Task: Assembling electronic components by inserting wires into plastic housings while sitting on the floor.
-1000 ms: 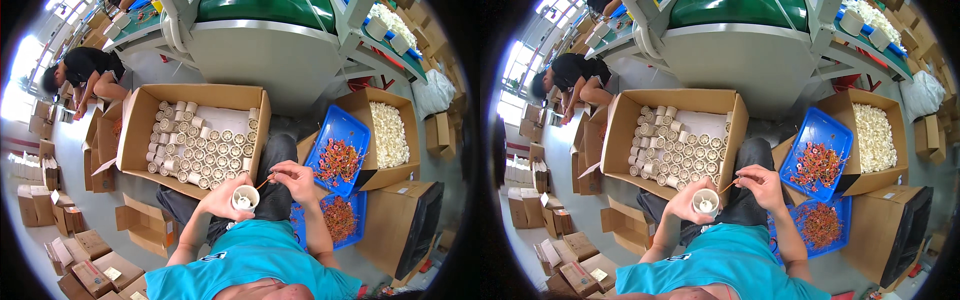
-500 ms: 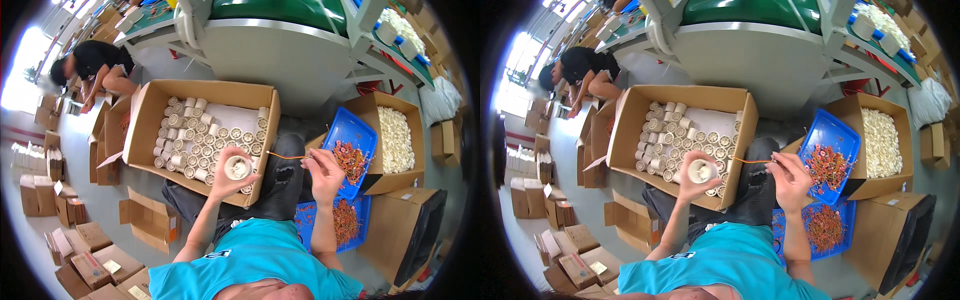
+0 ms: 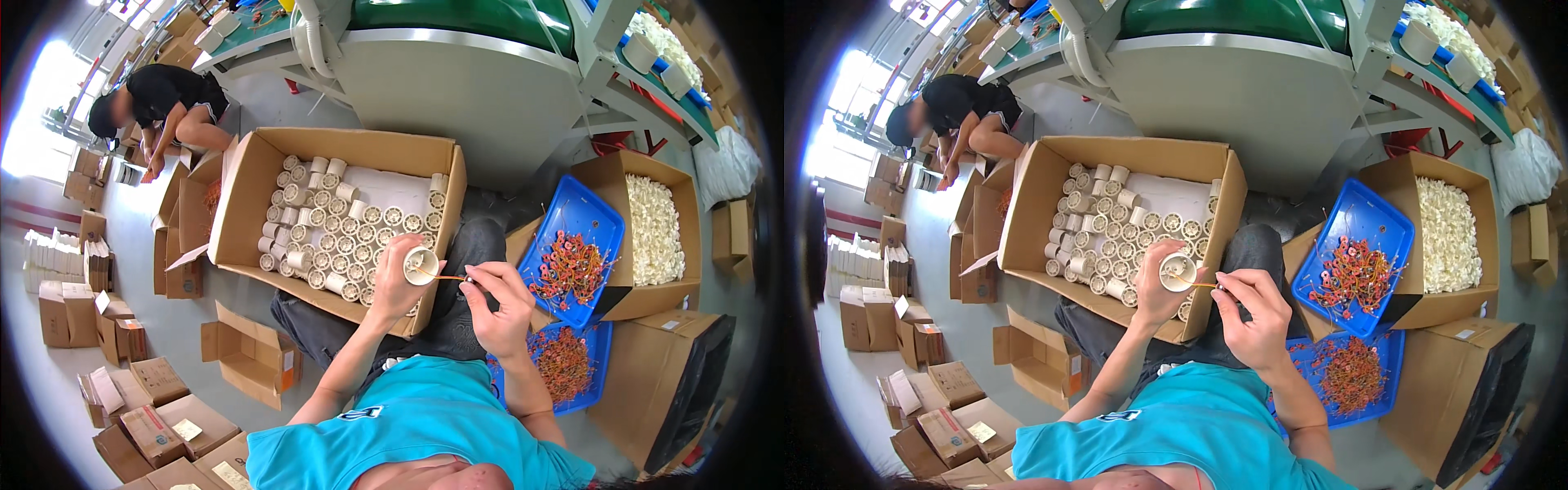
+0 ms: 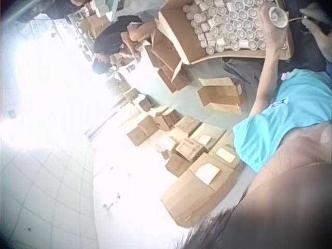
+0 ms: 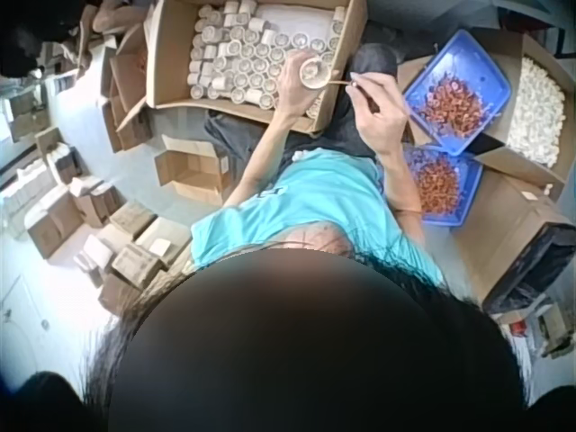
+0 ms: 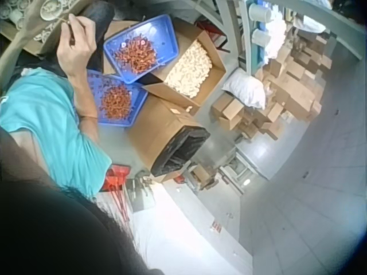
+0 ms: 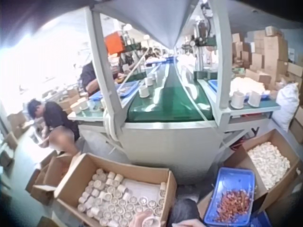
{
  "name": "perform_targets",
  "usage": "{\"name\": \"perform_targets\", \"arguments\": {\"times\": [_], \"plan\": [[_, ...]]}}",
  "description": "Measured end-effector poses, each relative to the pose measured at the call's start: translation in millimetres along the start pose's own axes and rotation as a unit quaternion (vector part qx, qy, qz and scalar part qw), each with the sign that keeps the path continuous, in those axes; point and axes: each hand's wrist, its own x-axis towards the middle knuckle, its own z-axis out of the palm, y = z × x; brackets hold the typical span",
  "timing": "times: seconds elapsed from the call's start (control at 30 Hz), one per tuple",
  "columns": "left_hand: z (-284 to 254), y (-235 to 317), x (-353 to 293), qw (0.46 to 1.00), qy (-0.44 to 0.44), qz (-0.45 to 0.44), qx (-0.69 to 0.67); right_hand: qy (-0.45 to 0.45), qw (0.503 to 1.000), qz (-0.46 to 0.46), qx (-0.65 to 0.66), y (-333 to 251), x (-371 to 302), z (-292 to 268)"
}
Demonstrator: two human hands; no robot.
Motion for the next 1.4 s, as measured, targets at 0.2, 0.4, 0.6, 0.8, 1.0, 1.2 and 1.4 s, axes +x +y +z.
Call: {"name": "perform_targets", "arguments": {"times": [0.2, 0.4, 0.6, 0.8, 1.0, 1.2, 1.4], "plan": [[1, 2, 1, 1.000, -0.001, 0.001, 0.006, -0.007, 1.000, 0.001, -0.008, 5, -1, 3], [0, 6, 5, 0.999, -0.017, 0.029, 0.043, -0.004, 1.000, 0.025, -0.008, 3, -2, 13], [4, 17, 10, 0.996, -0.038, 0.066, 0.039, -0.033, 0.997, -0.013, -0.068, 17, 1, 33], [5, 15, 7, 0.998, -0.045, 0.041, -0.026, -0.084, 0.995, 0.017, -0.043, 24, 9, 35], [2, 19, 11, 0.997, -0.062, 0.033, -0.040, -0.084, 0.993, 0.056, -0.058, 17, 7, 32], [1, 22, 14, 0.995, -0.076, 0.027, -0.052, -0.112, 0.990, 0.081, -0.031, 20, 9, 28], [0, 19, 13, 0.994, -0.091, 0.034, -0.040, -0.104, 0.991, 0.073, -0.033, 26, 5, 32]]}}
